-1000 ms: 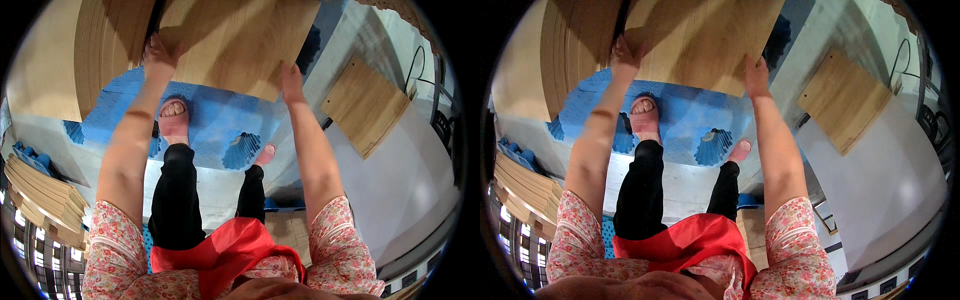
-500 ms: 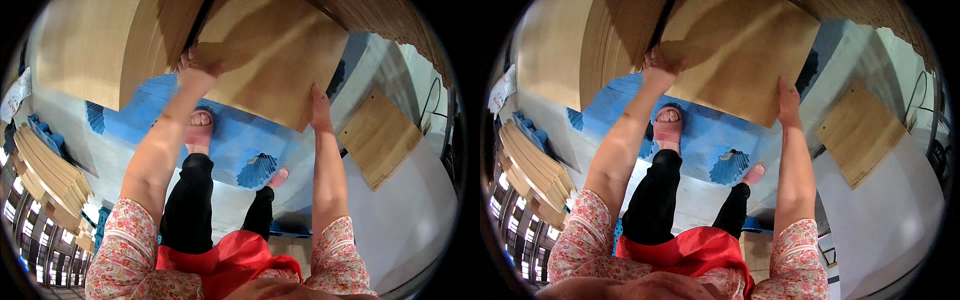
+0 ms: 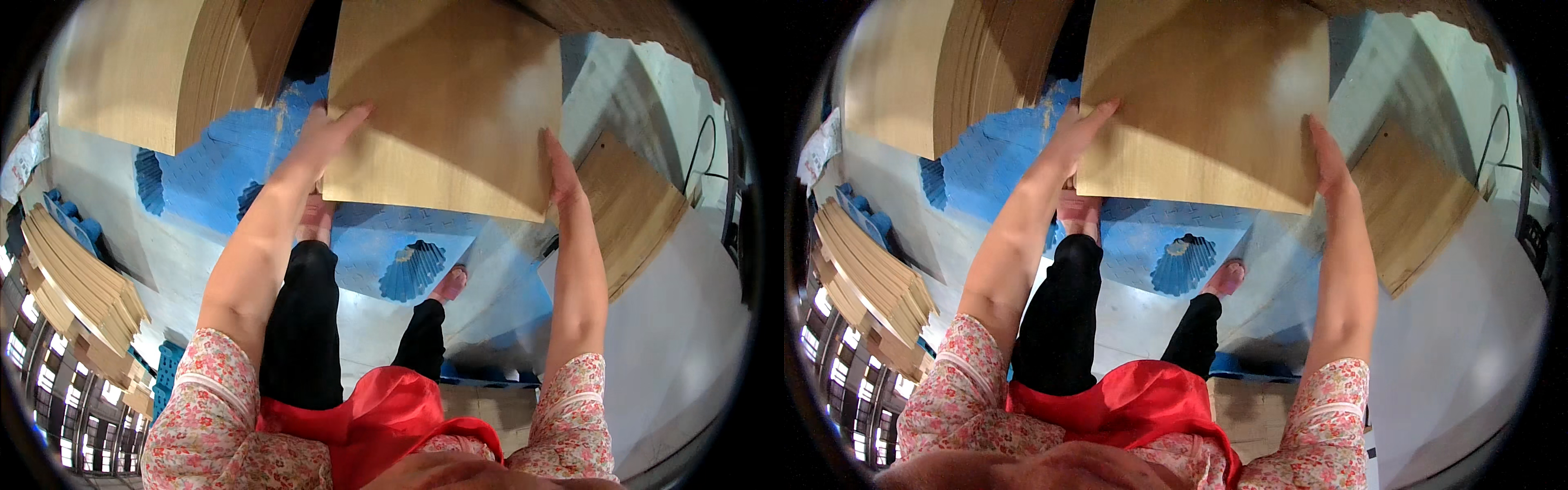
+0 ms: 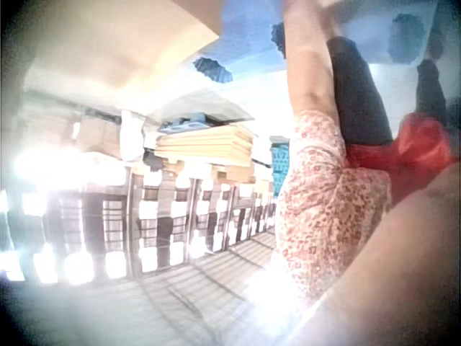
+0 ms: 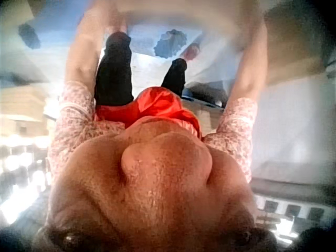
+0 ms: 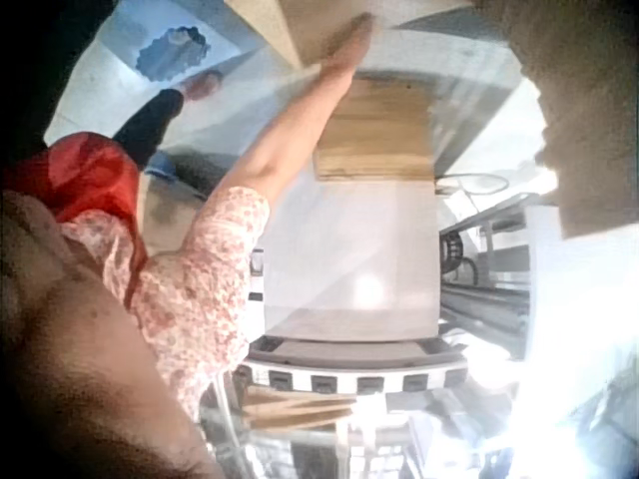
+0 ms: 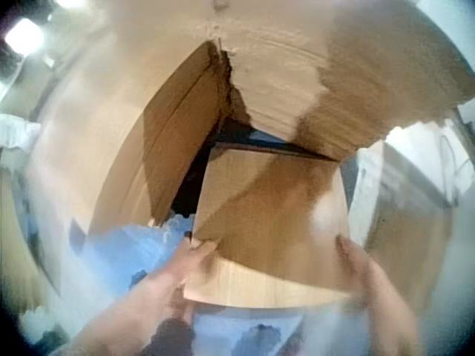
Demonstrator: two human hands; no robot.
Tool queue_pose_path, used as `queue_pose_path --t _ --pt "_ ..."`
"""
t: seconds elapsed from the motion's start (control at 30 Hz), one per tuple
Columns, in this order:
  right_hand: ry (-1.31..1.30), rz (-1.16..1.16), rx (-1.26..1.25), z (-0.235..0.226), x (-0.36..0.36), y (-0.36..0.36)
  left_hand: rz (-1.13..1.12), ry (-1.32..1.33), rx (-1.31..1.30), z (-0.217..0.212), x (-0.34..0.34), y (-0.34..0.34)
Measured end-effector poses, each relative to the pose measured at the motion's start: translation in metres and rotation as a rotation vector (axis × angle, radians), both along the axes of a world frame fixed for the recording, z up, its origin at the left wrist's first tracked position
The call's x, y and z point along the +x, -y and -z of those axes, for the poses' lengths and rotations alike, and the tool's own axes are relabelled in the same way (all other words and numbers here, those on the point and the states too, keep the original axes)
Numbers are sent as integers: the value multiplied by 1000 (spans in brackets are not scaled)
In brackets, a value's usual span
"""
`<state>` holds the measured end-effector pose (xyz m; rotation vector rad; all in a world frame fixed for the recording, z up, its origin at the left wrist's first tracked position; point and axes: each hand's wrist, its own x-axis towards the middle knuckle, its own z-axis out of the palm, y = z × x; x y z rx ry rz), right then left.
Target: The person picks up wood panels from a pallet, moves them to a work table, and later moves other wood panels onto a different pallet.
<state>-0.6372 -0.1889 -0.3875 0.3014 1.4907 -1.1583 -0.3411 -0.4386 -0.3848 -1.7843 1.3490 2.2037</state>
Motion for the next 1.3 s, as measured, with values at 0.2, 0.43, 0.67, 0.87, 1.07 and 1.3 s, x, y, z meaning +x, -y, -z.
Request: queue_pose_path --t 0.2,0.43,0.67,0.87,1.07,1.3 --pt "-158 -200 155 -45 -10 -8 112 30 -40 -81 -9 -32" --pt "-291 -38 215 -161 99 -119 280 112 -68 -212 48 -88" --pt "-313 82 227 -317 212 -184 255 132 -53 -377 124 -128" --pt "-447 114 1 -416 240 -171 91 -1 -185 -512 172 -146" --pt "-649 214 -300 -517 235 -140 149 -204 -682 -631 191 -136" --pt "-928 505 -571 -615 216 -136 317 -231 -1404 -786 171 -147"
